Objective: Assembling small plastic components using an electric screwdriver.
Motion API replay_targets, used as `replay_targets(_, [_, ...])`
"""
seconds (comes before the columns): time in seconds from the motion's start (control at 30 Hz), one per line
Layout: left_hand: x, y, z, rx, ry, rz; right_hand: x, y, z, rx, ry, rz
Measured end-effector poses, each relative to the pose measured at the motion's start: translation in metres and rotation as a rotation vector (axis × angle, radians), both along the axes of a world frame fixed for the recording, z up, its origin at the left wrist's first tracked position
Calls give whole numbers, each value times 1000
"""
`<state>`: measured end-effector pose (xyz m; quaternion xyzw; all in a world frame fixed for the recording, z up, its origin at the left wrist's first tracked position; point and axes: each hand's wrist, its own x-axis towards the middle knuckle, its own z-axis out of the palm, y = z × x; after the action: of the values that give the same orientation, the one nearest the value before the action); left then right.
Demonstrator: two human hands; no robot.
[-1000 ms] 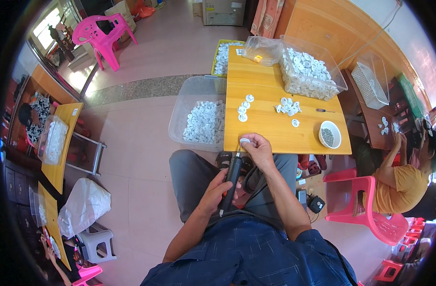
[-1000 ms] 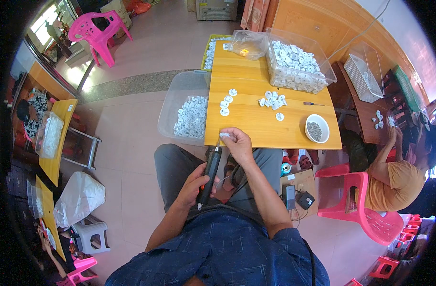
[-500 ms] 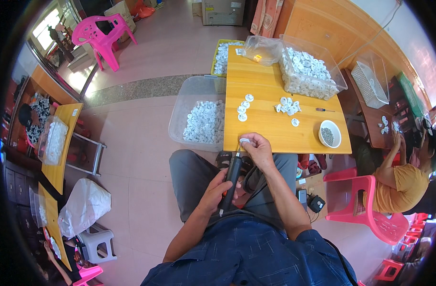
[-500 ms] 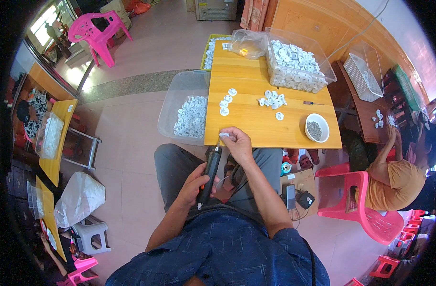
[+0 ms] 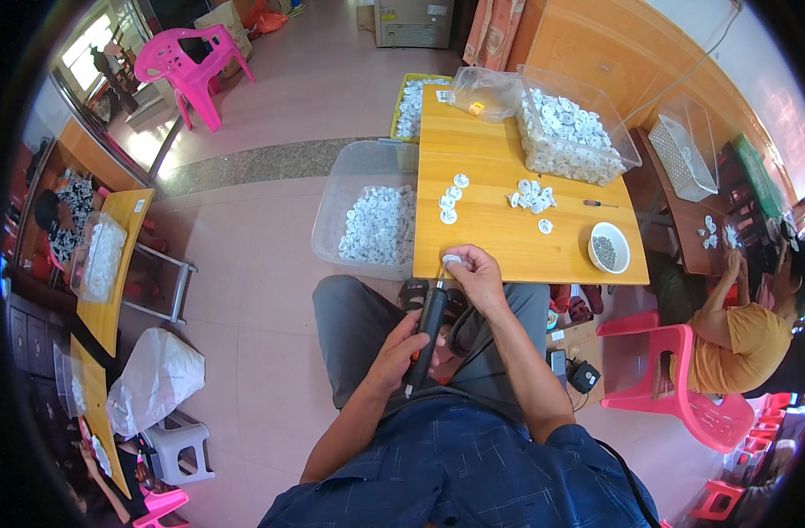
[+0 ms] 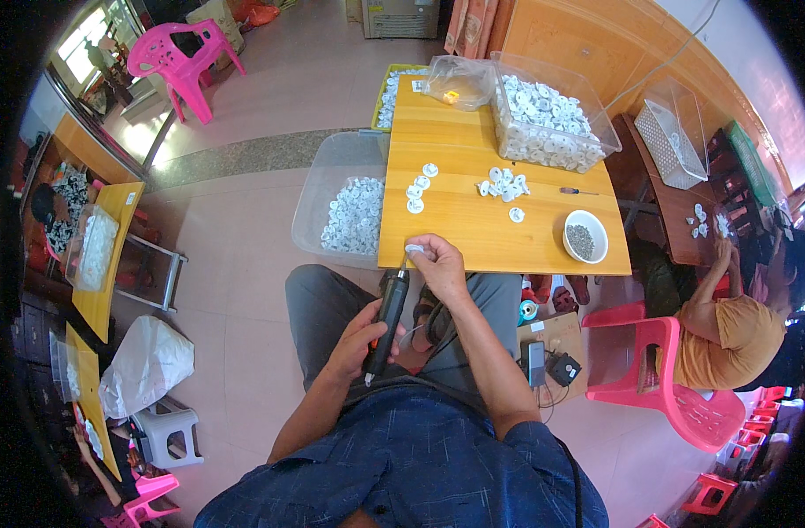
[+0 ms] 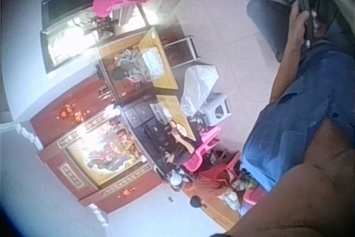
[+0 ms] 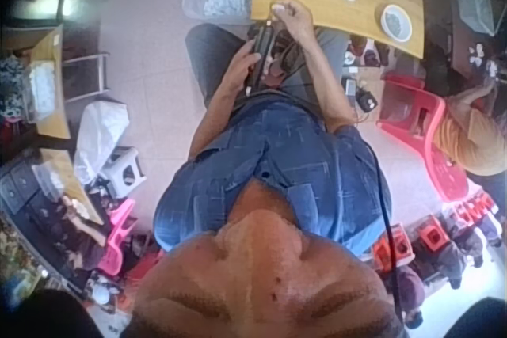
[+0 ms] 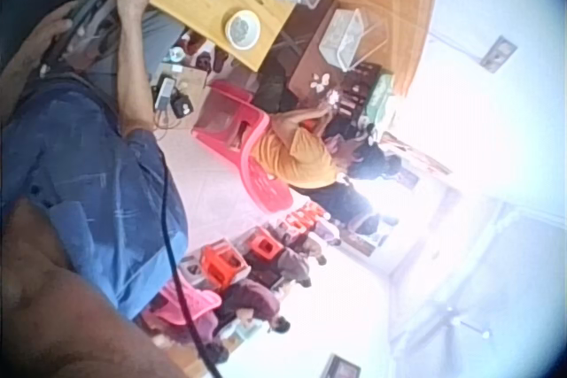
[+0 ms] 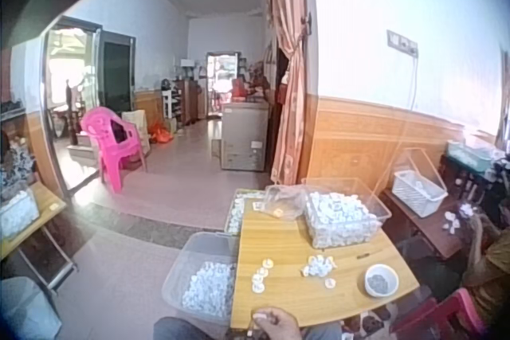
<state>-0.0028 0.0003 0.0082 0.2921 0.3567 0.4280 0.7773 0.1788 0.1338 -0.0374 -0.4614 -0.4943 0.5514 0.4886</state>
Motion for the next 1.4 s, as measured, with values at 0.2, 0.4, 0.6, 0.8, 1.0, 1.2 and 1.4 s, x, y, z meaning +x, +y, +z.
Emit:
replay_targets(0.2, [0,2,1,-55,-16,15,2,1,-2,30,-34,24])
replay_targets(0.4, [-1,1,-8,-76,-142,33,5,2,-2,39,-37,71])
replay_targets(0.6, [-1,0,-10,-49,-182,30,8,6,-4,24,-39,107])
replay_targets(0.8, [-3,1,-14,-47,-210,28,7,7,-4,36,-1,107])
replay_targets(1.0, [-3,1,-11,-52,-194,23,7,4,-1,20,-44,118])
replay_targets(1.2, [-3,1,-12,-54,-198,26,5,2,-3,58,-102,111])
replay_targets(1.4, [-6,4,-10,-67,-187,45,10,7,8,-56,127,84])
